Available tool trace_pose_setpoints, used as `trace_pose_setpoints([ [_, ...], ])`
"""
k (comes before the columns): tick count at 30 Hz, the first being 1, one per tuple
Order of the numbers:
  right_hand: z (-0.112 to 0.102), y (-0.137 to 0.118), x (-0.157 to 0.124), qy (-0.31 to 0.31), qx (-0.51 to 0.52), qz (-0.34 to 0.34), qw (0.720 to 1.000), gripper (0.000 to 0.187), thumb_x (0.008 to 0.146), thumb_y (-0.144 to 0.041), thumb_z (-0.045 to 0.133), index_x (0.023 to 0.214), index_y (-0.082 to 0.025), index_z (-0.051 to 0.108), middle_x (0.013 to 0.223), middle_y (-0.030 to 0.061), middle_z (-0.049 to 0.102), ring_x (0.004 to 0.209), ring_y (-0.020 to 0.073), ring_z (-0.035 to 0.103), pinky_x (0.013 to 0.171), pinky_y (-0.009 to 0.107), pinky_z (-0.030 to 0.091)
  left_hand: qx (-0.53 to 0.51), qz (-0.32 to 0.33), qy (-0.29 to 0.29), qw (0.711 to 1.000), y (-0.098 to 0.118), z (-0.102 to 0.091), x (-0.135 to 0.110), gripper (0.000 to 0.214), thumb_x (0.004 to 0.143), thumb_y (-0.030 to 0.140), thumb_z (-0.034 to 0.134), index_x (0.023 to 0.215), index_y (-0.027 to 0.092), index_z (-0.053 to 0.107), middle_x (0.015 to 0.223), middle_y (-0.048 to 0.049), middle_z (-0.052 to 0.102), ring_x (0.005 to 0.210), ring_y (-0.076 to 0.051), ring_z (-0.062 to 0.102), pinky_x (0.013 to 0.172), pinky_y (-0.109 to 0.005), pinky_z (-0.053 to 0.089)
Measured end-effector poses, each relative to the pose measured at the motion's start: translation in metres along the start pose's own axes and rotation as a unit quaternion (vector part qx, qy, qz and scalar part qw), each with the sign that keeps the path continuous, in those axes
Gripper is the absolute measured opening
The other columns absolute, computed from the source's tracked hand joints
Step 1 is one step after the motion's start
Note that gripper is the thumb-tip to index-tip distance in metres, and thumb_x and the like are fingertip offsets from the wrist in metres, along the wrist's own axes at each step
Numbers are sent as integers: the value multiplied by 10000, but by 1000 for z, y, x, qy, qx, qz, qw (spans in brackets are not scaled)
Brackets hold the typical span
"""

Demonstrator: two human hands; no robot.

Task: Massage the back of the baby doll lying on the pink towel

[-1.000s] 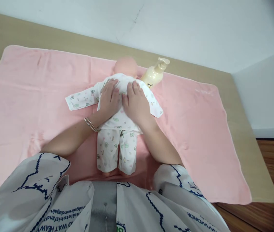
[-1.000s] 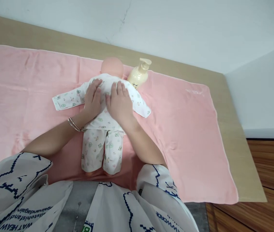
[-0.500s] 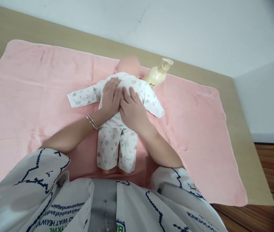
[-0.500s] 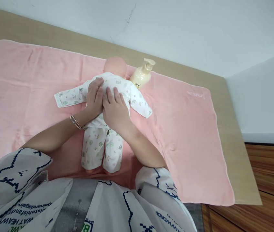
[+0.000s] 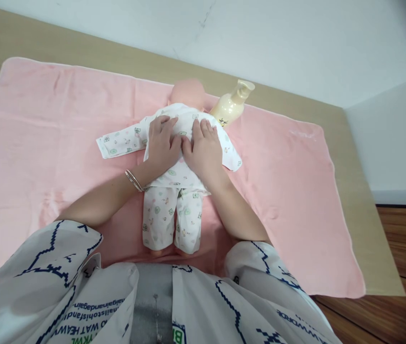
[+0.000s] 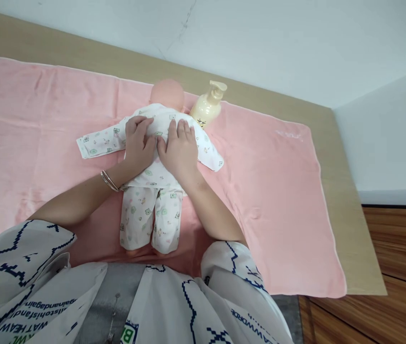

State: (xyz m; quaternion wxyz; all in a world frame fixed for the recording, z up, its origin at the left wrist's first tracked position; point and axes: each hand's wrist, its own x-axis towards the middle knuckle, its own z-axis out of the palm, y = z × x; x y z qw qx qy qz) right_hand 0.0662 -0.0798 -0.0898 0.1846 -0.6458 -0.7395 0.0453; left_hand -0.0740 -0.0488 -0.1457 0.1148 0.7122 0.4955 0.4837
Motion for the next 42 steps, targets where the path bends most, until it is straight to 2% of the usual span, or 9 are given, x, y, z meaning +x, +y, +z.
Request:
trace_pose_setpoints([
  [7,-7,11,12,-64,-10,-44,997,658,1030,-416,318,1574,-48,287,1678,211,250,1580,335,193,1269,589,210,32,55,-42,997,-1,3,5,393,1025,379,374,1326,217,567,1465,-121,557,1454,-290,438,1235,-555,330],
  [13,-10,-19,-20,-8,-52,11,999,560,1027,-282,289,1502,-26,434,1556,248,467,1484,363,413,1226,581,317,78,106,-27,991,10,-7,-2,278,969,298,444,1081,195,677,1205,-109,709,1234,-286,624,1105,-508,491],
  [16,-10,-18,-19,-9,-44,14,999,551,1028,-304,302,1492,-53,459,1556,226,478,1478,358,424,1225,590,313,86,97,-12,991,11,-6,-4,267,963,304,456,1074,199,675,1158,-114,705,1180,-295,635,1062,-520,505],
  [20,-8,8,6,-60,-20,-18,998,615,1026,-388,339,1558,-81,347,1653,196,326,1559,347,259,1264,605,205,65,49,-9,997,6,-1,-1,389,973,405,480,1301,227,588,1404,-139,597,1395,-340,482,1197,-579,348],
  [24,-4,24,22,-77,14,-55,995,633,1010,-423,368,1588,-177,286,1705,115,225,1591,317,158,1272,628,154,45,46,-69,996,5,-1,4,465,992,447,425,1386,226,536,1535,-131,494,1498,-353,355,1256,-621,203],
  [27,-7,8,8,-66,6,-31,997,597,1015,-323,319,1580,-129,299,1693,155,241,1584,348,171,1259,635,197,32,58,-86,994,6,-6,3,421,998,449,415,1300,214,591,1475,-127,551,1462,-336,414,1264,-600,210],
  [34,-38,-42,-48,-84,-78,-18,993,547,1001,-166,337,1512,16,411,1543,289,462,1467,388,431,1211,531,371,34,60,-38,997,4,-11,-8,327,968,486,485,1083,238,665,1249,-128,650,1293,-358,548,1135,-611,396],
  [38,-29,-29,-30,-79,-76,-14,994,555,1022,-202,330,1532,12,373,1599,258,396,1523,357,341,1256,542,288,74,70,-38,994,7,-10,-7,348,983,424,449,1166,206,649,1198,-137,671,1239,-342,582,1104,-568,431],
  [42,-11,-10,-2,-81,-62,9,995,610,1037,-283,338,1584,-26,259,1671,233,253,1575,340,209,1272,574,216,80,84,-59,992,10,-10,-4,395,1002,355,390,1292,177,590,1356,-153,614,1399,-320,489,1167,-518,402],
])
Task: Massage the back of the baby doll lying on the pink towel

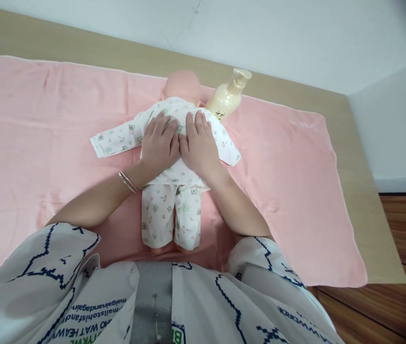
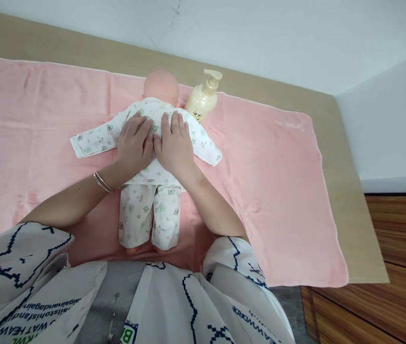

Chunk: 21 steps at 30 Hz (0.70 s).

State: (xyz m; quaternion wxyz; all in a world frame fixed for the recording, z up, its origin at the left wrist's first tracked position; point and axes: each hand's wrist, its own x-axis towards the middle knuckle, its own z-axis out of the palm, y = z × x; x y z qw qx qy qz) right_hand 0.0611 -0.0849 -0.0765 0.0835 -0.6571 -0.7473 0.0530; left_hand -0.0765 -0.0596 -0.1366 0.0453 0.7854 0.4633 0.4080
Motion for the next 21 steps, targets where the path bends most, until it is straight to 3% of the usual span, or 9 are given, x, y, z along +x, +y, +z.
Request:
trace_pose_setpoints([
  [3,1,-1,-3,2,-13,-7,1000,597,1036,-266,342,1574,-13,281,1657,245,283,1568,343,233,1271,563,227,6,19,-8,1000,0,-1,-2,396,985,312,407,1306,165,587,1382,-156,614,1418,-315,485,1173,-518,400],
  [8,-11,-20,-40,25,-88,-31,995,536,1039,-175,286,1504,70,392,1532,310,463,1470,370,431,1261,539,266,0,64,2,998,-3,-5,-12,326,923,292,486,1190,217,656,1227,-84,716,1269,-287,612,1173,-545,394],
  [11,-15,-22,-45,25,-101,-34,994,536,1048,-189,266,1481,84,423,1485,322,513,1437,377,476,1258,563,257,-10,38,2,999,-4,-6,-14,334,904,325,522,1194,233,660,1269,-76,700,1295,-303,585,1173,-554,392],
  [17,-4,1,-4,4,-24,-15,1000,601,1045,-318,374,1564,-19,323,1633,265,324,1542,377,289,1255,596,238,-30,-16,-29,999,-5,0,-5,499,954,364,472,1425,202,515,1581,-121,453,1529,-336,324,1266,-583,248],
  [21,1,2,2,22,-20,-21,999,598,1034,-295,379,1564,-24,321,1639,256,317,1549,368,277,1253,568,264,-42,25,-16,999,-7,1,-5,412,969,331,456,1347,204,564,1496,-112,551,1489,-292,409,1255,-549,304],
])
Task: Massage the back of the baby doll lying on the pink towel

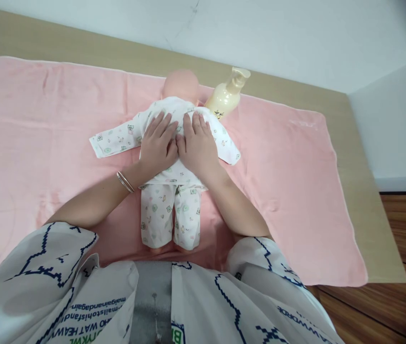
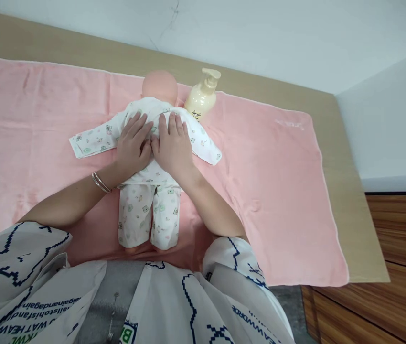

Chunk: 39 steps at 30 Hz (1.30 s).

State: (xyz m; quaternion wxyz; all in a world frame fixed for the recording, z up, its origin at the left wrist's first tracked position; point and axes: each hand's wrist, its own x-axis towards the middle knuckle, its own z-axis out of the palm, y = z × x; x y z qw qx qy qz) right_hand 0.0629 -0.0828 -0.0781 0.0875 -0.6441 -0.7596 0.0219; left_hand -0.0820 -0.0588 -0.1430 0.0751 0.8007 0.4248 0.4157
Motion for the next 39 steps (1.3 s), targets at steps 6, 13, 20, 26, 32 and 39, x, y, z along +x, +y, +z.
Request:
trace_pose_setpoints([
  [6,-11,-24,-36,8,-62,1,998,530,1043,-191,295,1515,28,393,1536,307,461,1457,368,452,1211,549,350,10,74,71,995,-3,0,-8,257,927,217,472,1110,192,652,1183,-104,714,1214,-265,622,1069,-491,497],
  [13,-18,-18,-33,-6,-74,10,997,538,1065,-277,296,1505,2,431,1481,264,549,1423,359,497,1228,543,317,20,-28,38,999,5,-4,-8,260,928,353,547,1124,215,648,1236,-117,638,1221,-310,576,1073,-539,447],
  [20,-4,-2,-10,11,-15,25,999,607,1052,-368,296,1530,-2,373,1548,249,477,1502,367,374,1233,600,266,17,-61,0,998,7,-7,-3,414,950,400,517,1322,233,588,1471,-114,547,1425,-328,441,1217,-553,326],
  [26,4,4,-3,-1,39,7,999,642,1015,-327,339,1601,-85,240,1685,200,238,1578,345,189,1245,596,247,-25,-55,-25,998,1,-2,1,473,973,414,445,1408,241,516,1613,-93,409,1548,-333,279,1266,-604,225],
  [32,6,8,1,8,65,-10,998,615,999,-295,329,1604,-207,263,1708,126,201,1590,343,132,1225,674,203,-31,-61,-21,997,3,-3,4,479,971,424,448,1417,255,495,1641,-68,369,1569,-303,238,1285,-580,201],
  [39,-12,1,-11,-30,4,-42,999,569,1033,-280,348,1574,-106,338,1651,224,311,1551,379,264,1220,569,310,-4,-11,-15,1000,5,-4,0,401,960,359,425,1299,223,590,1425,-103,618,1436,-289,481,1259,-580,259],
])
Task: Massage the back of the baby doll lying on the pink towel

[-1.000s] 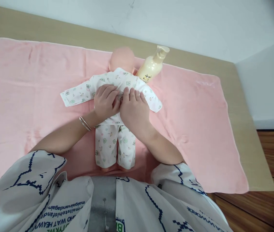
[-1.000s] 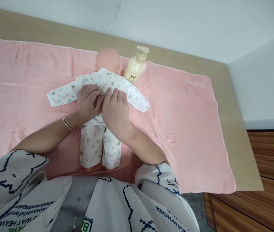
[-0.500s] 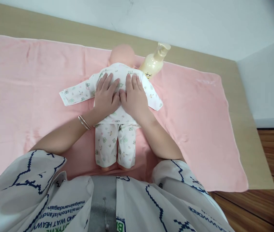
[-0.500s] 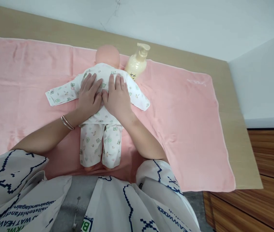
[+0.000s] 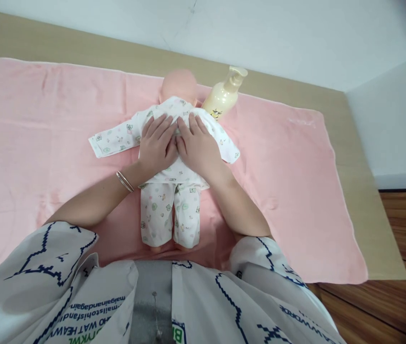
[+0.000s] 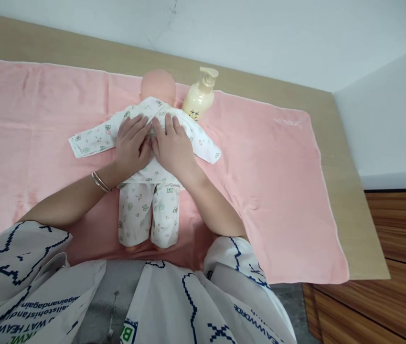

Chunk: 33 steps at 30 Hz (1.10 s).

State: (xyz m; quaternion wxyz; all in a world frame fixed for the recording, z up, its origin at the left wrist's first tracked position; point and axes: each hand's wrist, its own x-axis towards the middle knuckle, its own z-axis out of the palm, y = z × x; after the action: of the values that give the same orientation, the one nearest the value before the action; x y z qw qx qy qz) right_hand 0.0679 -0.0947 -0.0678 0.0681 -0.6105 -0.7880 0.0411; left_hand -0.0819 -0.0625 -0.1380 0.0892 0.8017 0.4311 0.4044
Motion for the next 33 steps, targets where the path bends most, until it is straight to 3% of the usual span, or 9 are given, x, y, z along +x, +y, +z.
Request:
trace_pose_setpoints([
  [4,-11,-11,-16,-17,-32,0,999,541,1039,-246,338,1540,-49,383,1574,291,412,1480,414,395,1163,577,385,1,45,14,999,2,0,-6,276,939,314,460,1111,239,663,1196,-77,734,1233,-265,641,1189,-562,375],
  [7,-12,-12,-16,-18,-18,17,1000,542,1052,-297,330,1537,-62,395,1566,291,423,1472,413,406,1164,590,378,4,19,21,1000,4,-1,-7,337,933,311,462,1210,222,630,1258,-100,708,1277,-276,606,1167,-542,409],
  [10,-5,-1,-3,-17,13,21,1000,577,1049,-341,352,1580,-118,325,1638,253,318,1537,400,288,1200,617,311,9,-21,17,1000,3,-2,-5,484,936,336,450,1394,193,517,1467,-130,573,1439,-300,461,1227,-548,336],
  [13,5,11,11,-12,36,0,999,615,1027,-331,389,1610,-193,251,1706,180,173,1584,385,137,1220,658,236,-1,-35,7,999,1,0,0,536,941,347,443,1459,207,455,1590,-113,441,1535,-300,316,1280,-554,230],
  [16,9,12,14,-9,34,-11,999,606,1024,-300,375,1610,-203,254,1721,148,126,1588,393,92,1232,649,219,-11,-24,-4,1000,-2,1,1,514,934,335,445,1433,214,480,1573,-105,466,1529,-296,331,1280,-556,217],
  [21,0,-11,-9,3,-7,8,1000,550,1023,-239,348,1557,-107,363,1657,213,305,1553,390,252,1220,604,300,8,14,30,999,-3,3,-3,348,903,265,455,1209,222,616,1308,-82,673,1329,-271,558,1204,-540,351],
  [24,-8,-19,-19,-4,-22,15,1000,540,1022,-236,359,1537,-77,390,1612,246,378,1502,413,355,1188,602,350,10,-1,36,999,-2,3,-6,265,904,262,461,1102,245,636,1206,-69,699,1258,-274,593,1173,-558,379],
  [28,-10,-11,-12,-21,1,26,999,538,1046,-316,340,1543,-118,392,1625,226,368,1506,410,351,1178,619,352,-6,-42,26,999,-1,2,-5,335,919,322,489,1223,229,595,1397,-107,598,1396,-307,477,1211,-568,337],
  [33,6,14,13,-4,29,9,1000,605,1038,-369,358,1602,-169,271,1697,173,218,1579,377,169,1223,655,240,-24,-56,-1,998,-5,6,2,502,965,413,467,1450,286,463,1628,-63,384,1561,-325,244,1287,-622,149],
])
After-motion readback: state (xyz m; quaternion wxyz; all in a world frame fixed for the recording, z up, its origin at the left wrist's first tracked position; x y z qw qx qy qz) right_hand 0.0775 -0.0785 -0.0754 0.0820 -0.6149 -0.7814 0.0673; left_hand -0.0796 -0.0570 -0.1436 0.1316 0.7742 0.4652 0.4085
